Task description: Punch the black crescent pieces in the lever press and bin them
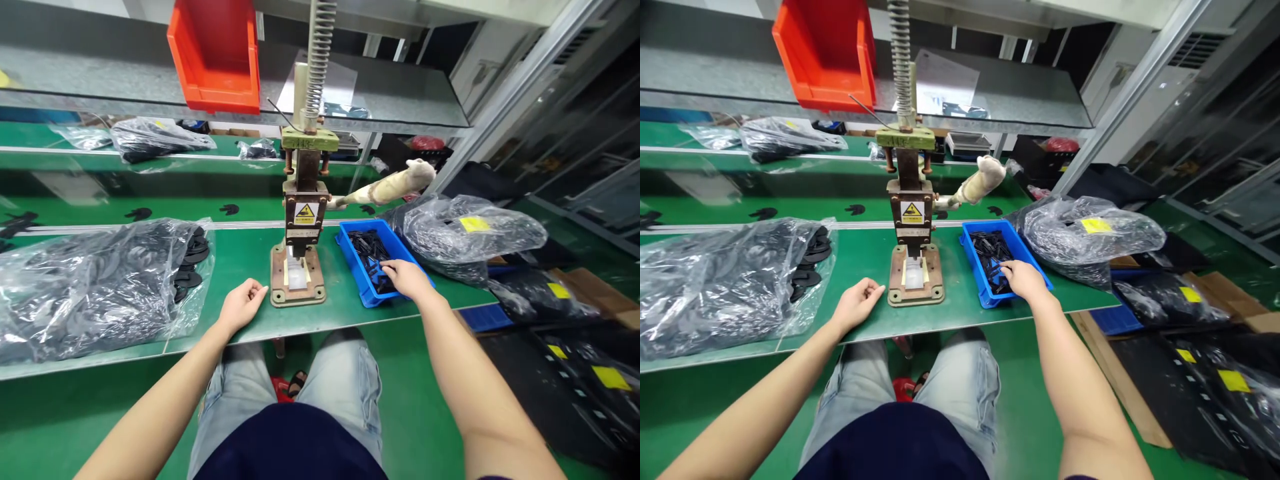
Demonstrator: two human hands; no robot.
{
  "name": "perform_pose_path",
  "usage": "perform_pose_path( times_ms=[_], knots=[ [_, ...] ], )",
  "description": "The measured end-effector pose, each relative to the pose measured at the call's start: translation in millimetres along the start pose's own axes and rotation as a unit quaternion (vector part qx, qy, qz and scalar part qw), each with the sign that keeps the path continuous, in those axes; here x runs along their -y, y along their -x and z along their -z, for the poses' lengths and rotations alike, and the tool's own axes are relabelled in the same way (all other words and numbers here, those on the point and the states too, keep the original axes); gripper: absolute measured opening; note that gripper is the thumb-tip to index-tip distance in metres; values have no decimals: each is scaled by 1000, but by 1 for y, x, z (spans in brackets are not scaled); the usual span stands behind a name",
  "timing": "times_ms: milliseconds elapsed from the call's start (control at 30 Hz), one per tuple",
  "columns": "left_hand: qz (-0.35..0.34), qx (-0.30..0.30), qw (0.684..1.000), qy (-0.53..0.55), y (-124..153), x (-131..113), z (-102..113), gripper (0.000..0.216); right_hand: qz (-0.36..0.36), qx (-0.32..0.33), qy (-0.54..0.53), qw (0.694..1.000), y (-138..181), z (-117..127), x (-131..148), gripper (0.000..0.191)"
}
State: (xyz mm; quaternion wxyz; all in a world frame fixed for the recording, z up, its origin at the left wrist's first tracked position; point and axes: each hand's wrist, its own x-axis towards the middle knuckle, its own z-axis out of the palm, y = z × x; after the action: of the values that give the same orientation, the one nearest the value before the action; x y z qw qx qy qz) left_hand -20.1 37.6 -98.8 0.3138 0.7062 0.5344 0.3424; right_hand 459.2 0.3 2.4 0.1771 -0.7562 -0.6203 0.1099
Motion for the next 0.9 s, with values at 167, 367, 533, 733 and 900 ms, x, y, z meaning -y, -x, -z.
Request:
perform_pose_path(
  times_ms=[167,367,533,733,900],
  knots=[
    [22,-70,993,95,16,-22,-3,40,-8,-59,-190,980,37,0,21,59],
    [-225,-18,972,66,45,-107,-11,27,12,9,-425,905,96,-58,113,70],
    [-345,69,936,-13,39,-128,-14,35,6,101,-539,836,118,-97,169,61],
    [-315,39,947,-39,44,-107,-8,27,22,116,-559,821,121,-112,174,51],
    [-313,-12,950,-12,52,-98,-6,18,46,75,-552,829,130,-114,171,35]
  ],
)
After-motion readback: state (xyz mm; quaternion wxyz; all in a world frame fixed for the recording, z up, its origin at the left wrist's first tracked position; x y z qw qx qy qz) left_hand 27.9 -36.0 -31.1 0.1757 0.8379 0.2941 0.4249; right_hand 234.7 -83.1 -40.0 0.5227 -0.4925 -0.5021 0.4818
